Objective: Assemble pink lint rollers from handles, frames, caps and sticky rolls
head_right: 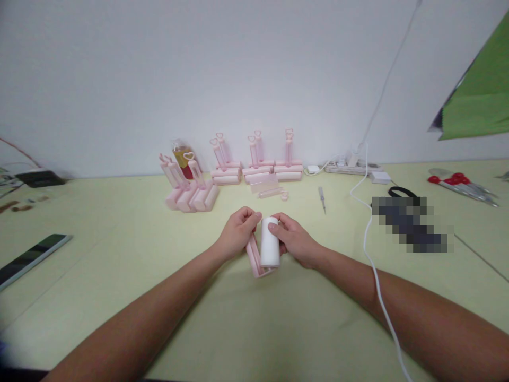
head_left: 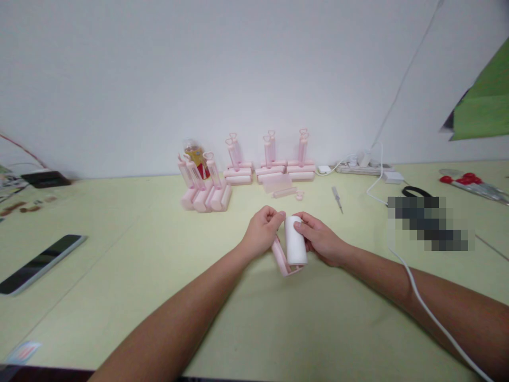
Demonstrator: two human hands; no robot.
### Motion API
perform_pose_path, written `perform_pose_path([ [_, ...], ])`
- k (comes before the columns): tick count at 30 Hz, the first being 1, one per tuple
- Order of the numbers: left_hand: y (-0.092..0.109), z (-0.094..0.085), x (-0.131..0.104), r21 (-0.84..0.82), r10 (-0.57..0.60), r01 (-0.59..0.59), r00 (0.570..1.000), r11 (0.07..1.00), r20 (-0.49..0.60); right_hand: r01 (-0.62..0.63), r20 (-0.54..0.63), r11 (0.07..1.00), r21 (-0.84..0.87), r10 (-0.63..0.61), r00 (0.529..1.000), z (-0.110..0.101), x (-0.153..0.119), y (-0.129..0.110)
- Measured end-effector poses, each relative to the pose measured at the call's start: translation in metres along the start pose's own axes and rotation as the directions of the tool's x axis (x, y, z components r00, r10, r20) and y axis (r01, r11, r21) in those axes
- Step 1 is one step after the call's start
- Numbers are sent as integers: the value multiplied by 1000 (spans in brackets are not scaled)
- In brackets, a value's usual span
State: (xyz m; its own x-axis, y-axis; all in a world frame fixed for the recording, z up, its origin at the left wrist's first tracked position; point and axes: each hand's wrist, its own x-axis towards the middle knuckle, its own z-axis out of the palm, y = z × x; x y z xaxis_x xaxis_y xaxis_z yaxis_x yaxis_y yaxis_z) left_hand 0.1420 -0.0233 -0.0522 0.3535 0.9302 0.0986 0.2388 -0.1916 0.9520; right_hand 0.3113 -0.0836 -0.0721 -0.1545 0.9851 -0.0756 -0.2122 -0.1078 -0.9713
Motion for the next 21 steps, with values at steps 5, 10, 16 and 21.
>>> perform_pose_path([
  [5,0,5,-2,-11,21,-22,1000,1000,-14,43,82,998,-47,-39,996,3,-5,0],
  [10,5,3,-5,-134,-49,62,994,989,101,90,120,987,-132,-75,990,5,-10,-1],
  [16,16,-15,-10,-257,39,78,907,963,420,83,161,985,-152,-58,985,3,-12,-9],
  [21,14,-28,-8,-189,72,17,889,982,453,48,218,986,-162,-12,976,3,-14,-15],
])
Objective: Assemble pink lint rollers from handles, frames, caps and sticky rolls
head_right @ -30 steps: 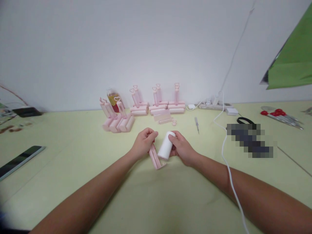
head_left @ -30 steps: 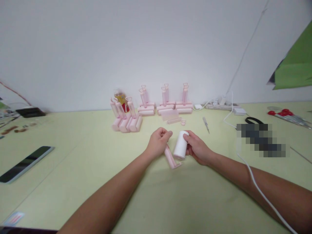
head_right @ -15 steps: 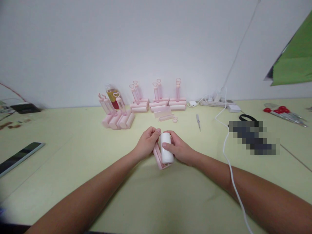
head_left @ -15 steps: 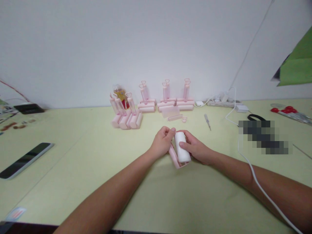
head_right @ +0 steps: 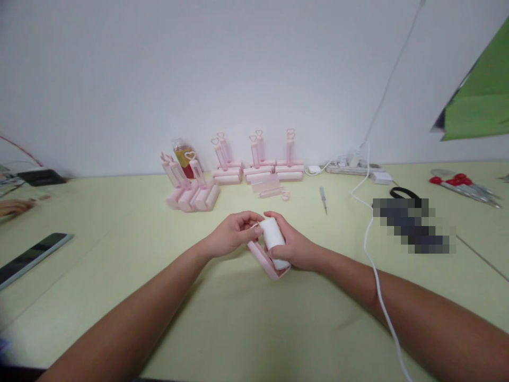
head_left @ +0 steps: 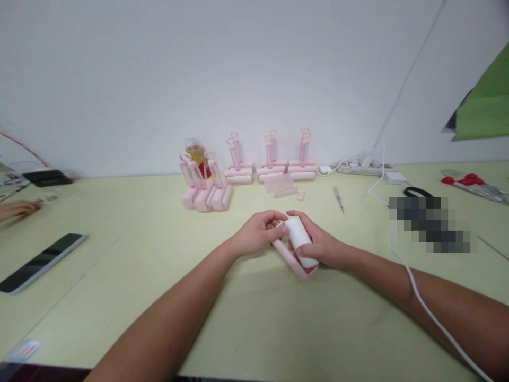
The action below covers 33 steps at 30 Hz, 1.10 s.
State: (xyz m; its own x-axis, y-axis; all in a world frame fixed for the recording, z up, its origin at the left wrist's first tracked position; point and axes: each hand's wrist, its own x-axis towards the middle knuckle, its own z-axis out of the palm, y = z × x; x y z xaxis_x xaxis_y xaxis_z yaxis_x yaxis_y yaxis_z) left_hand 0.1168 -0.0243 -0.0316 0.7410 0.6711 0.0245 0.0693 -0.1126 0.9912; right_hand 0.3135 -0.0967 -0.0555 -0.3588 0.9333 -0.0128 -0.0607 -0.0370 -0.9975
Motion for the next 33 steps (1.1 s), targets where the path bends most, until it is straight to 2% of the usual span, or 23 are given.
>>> perform_pose_path([
  [3,1,-5,-2,70,20,-22,999,997,32,3,6,999,-33,-3,1000,0,1,-2],
  [7,6,-8,-5,73,21,-25,998,997,53,64,47,996,-68,-61,997,-1,1,-1],
  [10,10,-10,-7,50,-11,6,996,999,90,126,58,971,-205,-117,992,-5,0,1],
  [13,13,-12,-7,51,-72,66,990,997,122,213,63,866,-452,-207,976,-8,-3,0],
  [16,16,-14,-8,68,-60,51,989,996,132,318,114,733,-602,-315,942,-11,-5,-3],
  [21,28,-13,-13,109,52,-64,993,992,110,351,149,631,-692,-351,925,-13,-2,-5],
  [26,40,-13,-19,291,103,-109,994,951,35,355,131,490,-796,-433,892,-17,5,6],
  [30,38,-11,-18,393,120,-118,993,912,20,348,110,395,-850,-513,851,-22,7,13],
  [33,31,-8,-14,485,146,-99,987,869,-60,379,123,333,-864,-590,798,-26,8,15],
])
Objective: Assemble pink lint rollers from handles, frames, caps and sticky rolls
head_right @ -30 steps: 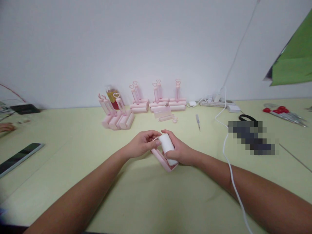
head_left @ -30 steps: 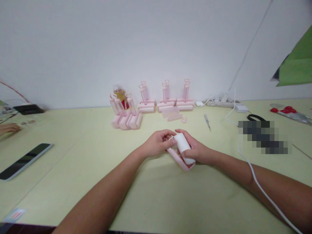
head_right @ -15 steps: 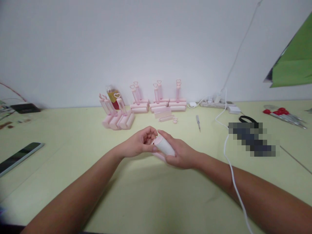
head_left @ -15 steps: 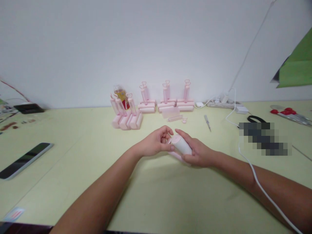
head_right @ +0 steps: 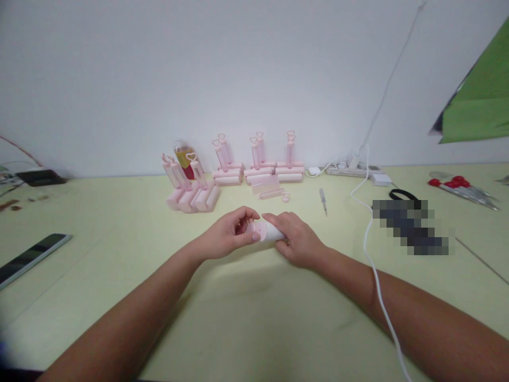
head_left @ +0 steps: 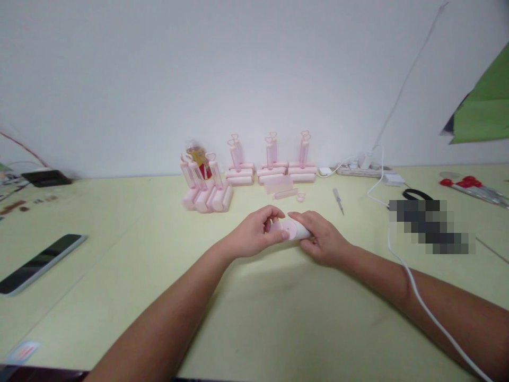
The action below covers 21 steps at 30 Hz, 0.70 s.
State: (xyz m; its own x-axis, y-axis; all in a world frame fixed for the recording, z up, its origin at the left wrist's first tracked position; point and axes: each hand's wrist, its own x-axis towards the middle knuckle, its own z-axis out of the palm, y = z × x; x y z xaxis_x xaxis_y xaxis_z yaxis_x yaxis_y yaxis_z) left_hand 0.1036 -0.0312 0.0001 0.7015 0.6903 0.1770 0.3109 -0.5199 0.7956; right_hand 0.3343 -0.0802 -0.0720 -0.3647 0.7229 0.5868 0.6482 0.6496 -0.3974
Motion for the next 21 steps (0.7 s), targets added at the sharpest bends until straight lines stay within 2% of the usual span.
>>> perform_pose_path([
  [3,-6,7,2,48,22,-19,997,999,-74,32,-42,999,-44,-34,999,-1,0,5],
  [5,-10,12,1,-48,-22,20,999,999,-38,35,-39,997,-75,-38,999,-1,0,8],
  [8,-18,22,1,-235,-163,176,984,956,76,25,-25,995,-95,-28,999,-1,1,10],
  [10,-24,29,1,-261,-195,203,979,944,56,21,-37,994,-103,-24,999,-2,2,9],
  [14,-32,37,2,-118,-87,75,991,990,-99,23,-53,994,-110,-29,998,-5,3,4],
  [17,-32,37,2,57,18,-13,995,998,-98,2,-29,992,-128,-6,1000,-6,3,2],
  [21,-29,33,1,229,85,-69,995,971,-61,-9,-39,982,-187,2,999,-4,3,2],
])
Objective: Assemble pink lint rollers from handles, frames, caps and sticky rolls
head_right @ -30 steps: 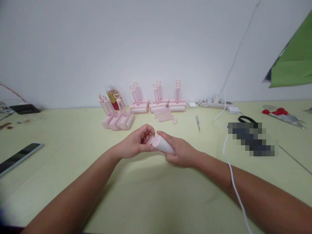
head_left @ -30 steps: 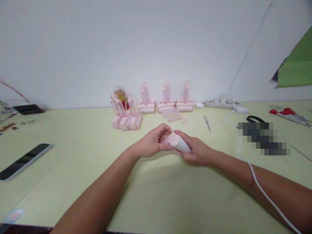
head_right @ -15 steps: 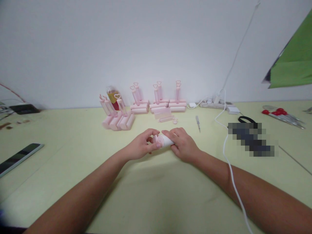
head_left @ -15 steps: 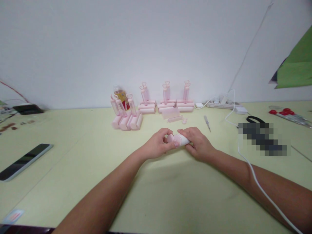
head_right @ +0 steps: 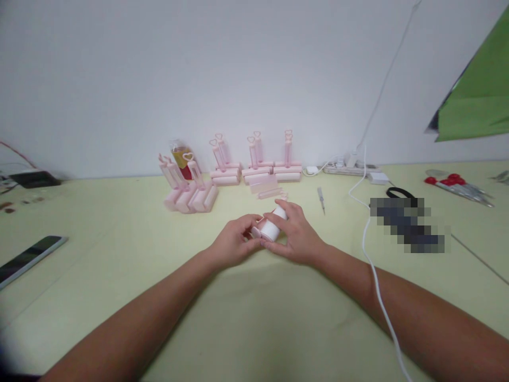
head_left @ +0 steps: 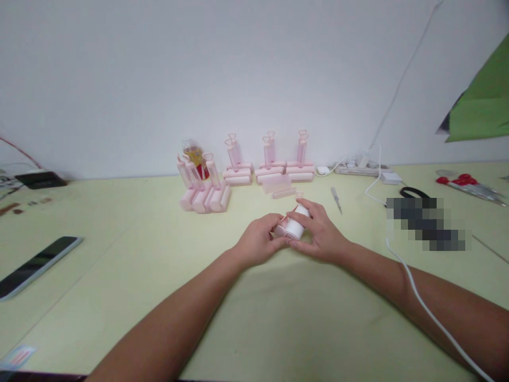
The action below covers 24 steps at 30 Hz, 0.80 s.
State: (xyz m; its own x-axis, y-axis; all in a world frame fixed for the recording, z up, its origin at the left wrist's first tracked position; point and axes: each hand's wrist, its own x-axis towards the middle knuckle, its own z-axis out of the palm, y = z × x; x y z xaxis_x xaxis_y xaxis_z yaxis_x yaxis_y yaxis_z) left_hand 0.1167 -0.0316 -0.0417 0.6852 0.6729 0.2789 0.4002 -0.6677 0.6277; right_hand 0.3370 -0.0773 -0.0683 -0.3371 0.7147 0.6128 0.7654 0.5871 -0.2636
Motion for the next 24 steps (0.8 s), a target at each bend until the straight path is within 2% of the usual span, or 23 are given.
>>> perform_pose_path([
  [6,2,-4,0,175,12,-23,998,984,64,50,30,998,34,-51,998,1,-1,-2],
  [10,2,-5,1,230,63,-83,994,970,95,30,46,997,72,-34,998,2,-2,-5],
  [19,6,-6,3,234,135,-173,976,957,170,-41,52,998,44,39,998,10,-3,-14],
  [24,8,-6,6,226,135,-174,975,959,176,-75,30,997,-3,75,997,12,-3,-16],
])
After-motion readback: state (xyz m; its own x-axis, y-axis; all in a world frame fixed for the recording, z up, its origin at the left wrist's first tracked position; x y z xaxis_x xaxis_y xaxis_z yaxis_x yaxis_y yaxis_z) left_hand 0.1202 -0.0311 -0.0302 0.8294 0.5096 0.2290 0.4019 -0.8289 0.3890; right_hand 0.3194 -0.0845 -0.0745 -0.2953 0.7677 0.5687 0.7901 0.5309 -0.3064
